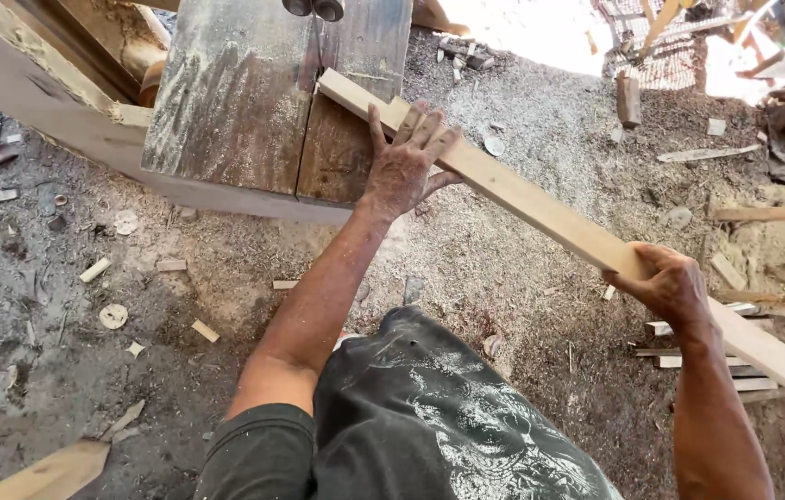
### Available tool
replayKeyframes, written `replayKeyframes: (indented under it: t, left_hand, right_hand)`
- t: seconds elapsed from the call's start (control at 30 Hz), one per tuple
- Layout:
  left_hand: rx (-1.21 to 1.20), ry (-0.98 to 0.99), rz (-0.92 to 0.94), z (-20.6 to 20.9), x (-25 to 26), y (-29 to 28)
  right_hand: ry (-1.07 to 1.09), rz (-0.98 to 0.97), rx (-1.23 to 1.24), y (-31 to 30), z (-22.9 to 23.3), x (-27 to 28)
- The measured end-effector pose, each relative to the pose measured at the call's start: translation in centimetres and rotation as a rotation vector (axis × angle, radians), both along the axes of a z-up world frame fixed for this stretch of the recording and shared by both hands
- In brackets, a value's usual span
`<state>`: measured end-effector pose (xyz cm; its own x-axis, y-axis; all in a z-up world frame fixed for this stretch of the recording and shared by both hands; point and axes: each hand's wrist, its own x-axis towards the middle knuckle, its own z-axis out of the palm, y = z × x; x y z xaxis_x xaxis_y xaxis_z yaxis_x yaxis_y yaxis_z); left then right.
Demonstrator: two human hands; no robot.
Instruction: Marking and cutting notches into wooden planks using a band saw in a workshop environment.
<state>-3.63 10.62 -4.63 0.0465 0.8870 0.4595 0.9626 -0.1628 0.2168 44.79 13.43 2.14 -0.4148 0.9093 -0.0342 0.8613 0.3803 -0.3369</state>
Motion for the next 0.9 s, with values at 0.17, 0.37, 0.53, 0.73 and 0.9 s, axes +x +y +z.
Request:
replayKeyframes:
  t: [0.17, 0.37, 0.53, 0.73, 0.9]
  left_hand:
    - [-0.054, 0.017, 0.059, -0.2, 0.1, 1.1]
    - [-0.029, 0.009, 0.092, 0.0, 0.3, 1.8]
    - [-0.047, -0.028, 0.104, 0.4, 0.4, 1.6]
    - [-0.029, -0.038, 0.11, 0.2, 0.6, 2.0]
    - [-0.052, -0.048, 0.097, 0.3, 0.4, 2.2]
  right_hand:
    - [-0.063, -0.005, -0.035, 2.5, 0.7, -0.4]
    - [-0.051, -0.007, -0.063, 4.9, 1.4, -0.5]
    - [-0.032, 0.021, -0.07, 6.1, 1.3, -0.5]
    - [-0.042, -0.01, -0.093, 6.6, 1.3, -0.4]
    - [-0.064, -0.006, -0.062, 6.9, 0.9, -0.2]
